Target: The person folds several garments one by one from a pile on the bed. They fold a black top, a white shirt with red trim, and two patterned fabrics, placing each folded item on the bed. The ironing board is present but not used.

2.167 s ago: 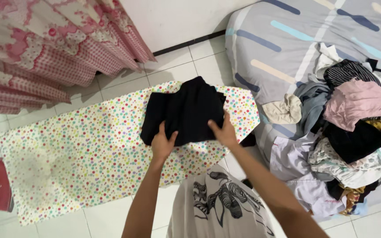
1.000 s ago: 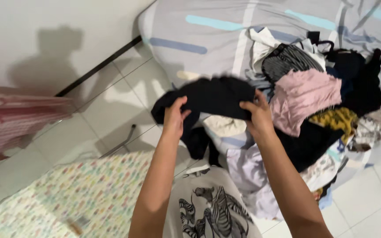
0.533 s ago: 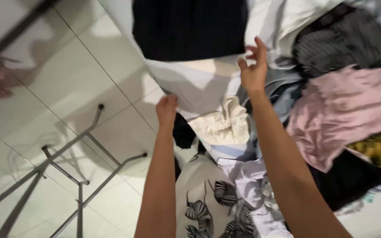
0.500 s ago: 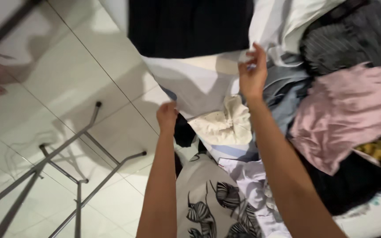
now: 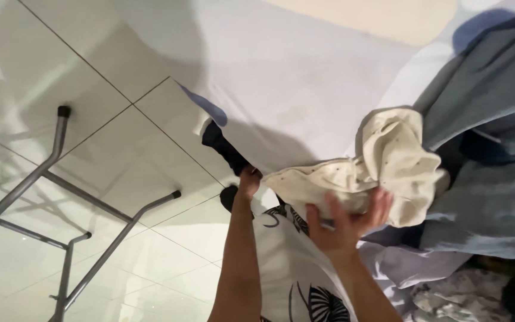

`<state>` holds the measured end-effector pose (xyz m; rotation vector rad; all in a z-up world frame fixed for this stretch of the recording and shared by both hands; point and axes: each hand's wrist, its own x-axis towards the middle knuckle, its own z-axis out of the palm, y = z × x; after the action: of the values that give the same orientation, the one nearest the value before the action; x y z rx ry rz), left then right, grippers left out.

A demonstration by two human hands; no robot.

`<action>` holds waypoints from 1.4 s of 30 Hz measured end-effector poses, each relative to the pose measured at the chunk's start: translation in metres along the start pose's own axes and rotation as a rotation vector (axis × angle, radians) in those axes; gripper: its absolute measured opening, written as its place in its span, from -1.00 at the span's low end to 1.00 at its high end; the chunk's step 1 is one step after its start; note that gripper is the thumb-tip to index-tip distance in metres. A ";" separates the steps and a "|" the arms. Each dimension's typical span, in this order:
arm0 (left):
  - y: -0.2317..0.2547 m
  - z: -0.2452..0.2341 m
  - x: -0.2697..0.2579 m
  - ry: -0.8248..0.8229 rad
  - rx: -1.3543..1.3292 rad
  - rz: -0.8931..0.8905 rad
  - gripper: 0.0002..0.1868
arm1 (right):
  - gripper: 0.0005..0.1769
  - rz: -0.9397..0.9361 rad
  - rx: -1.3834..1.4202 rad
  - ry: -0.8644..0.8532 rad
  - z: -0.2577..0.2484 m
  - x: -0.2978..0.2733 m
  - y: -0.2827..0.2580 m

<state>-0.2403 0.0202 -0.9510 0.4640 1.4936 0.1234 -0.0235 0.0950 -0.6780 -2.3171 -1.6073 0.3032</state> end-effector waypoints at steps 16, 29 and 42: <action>0.304 0.097 -0.319 0.190 0.035 1.014 -0.82 | -0.73 0.328 0.532 -0.013 -0.109 0.045 -0.044; 0.360 0.128 -0.417 -0.052 0.872 1.137 -0.34 | -0.19 1.017 0.030 0.616 -0.234 -0.151 0.057; 0.110 0.200 -0.283 -0.287 0.761 0.372 0.05 | 0.50 1.199 -0.026 -0.070 -0.214 -0.213 0.131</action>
<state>-0.0481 -0.0258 -0.6455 1.3151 1.1175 -0.2259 0.0888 -0.1742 -0.5265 -3.0085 -0.0390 0.5913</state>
